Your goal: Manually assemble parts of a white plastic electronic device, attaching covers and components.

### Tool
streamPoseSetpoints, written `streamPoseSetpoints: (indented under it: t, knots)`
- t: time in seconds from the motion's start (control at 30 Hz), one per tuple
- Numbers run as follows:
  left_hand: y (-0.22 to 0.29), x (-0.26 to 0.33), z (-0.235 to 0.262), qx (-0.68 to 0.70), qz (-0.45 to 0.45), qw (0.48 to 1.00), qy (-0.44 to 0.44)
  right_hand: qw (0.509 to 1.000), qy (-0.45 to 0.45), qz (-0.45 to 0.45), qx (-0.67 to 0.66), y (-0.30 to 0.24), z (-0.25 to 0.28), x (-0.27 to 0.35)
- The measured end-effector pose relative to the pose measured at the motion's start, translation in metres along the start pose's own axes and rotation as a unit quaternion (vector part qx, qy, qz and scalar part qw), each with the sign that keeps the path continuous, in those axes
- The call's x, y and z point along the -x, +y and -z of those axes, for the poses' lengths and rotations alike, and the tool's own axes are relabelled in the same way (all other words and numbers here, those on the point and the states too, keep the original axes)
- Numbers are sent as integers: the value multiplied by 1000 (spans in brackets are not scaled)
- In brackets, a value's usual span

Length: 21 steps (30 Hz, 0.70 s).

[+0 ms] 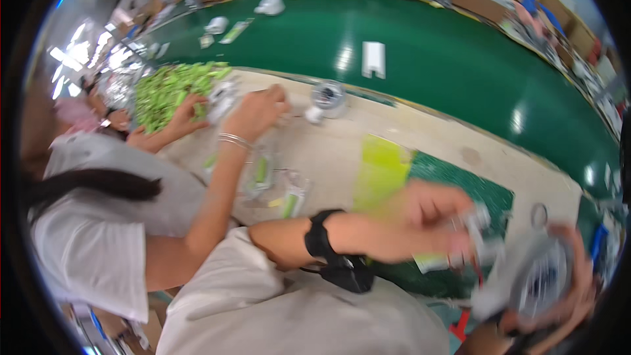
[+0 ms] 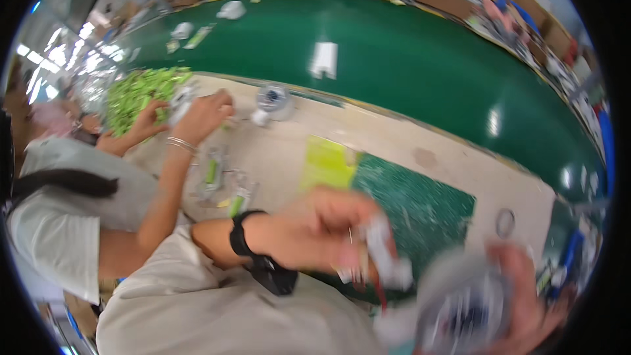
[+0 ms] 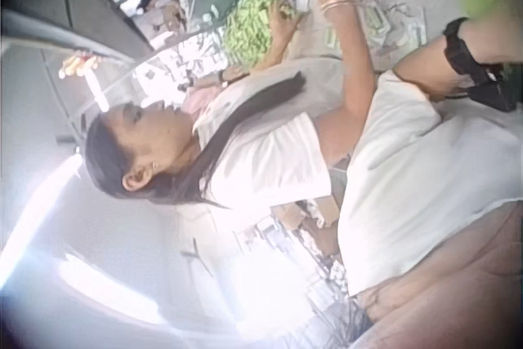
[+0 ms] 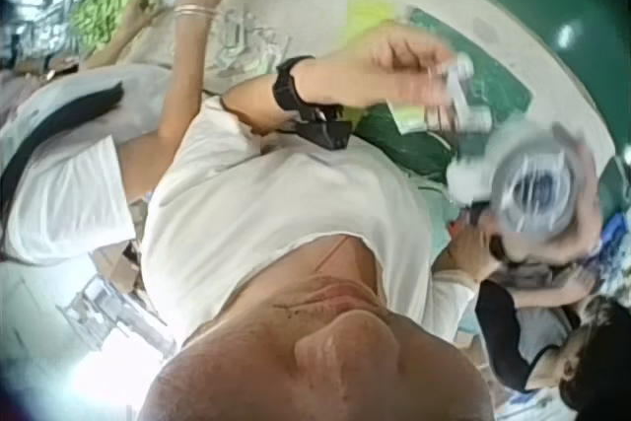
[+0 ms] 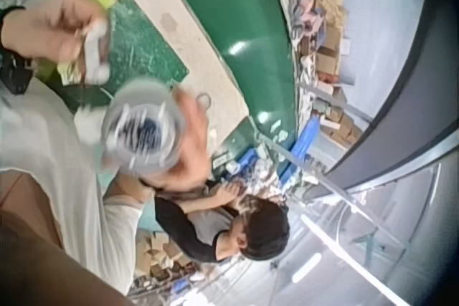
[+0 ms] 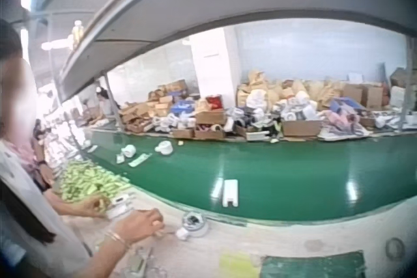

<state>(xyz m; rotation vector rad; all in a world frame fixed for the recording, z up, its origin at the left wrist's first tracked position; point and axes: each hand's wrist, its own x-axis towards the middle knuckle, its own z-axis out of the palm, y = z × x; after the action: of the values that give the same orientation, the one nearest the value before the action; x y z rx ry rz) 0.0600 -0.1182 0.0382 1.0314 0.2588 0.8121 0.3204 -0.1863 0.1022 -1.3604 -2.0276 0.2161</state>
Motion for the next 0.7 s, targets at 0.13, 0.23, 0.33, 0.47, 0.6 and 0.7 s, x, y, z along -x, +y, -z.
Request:
streamPoseSetpoints:
  t: [0.13,0.23,0.33,0.47,0.6,0.7]
  knots:
    - [-17,-40,55,65,142,973,170,935,28,-103,-338,76,-107,-70]
    - [-34,-75,86,118,187,949,223,882,13,-213,-421,112,-134,-86]
    - [-38,-101,102,99,188,950,229,882,23,-224,-415,137,-147,-96]
    - [-47,-135,133,70,190,945,255,899,18,-217,-379,169,-166,-120]
    - [-49,-171,166,-12,133,955,266,952,109,-193,-212,220,-197,-152]
    - [-59,-172,187,-240,110,868,421,951,126,-251,-128,216,-208,-158]
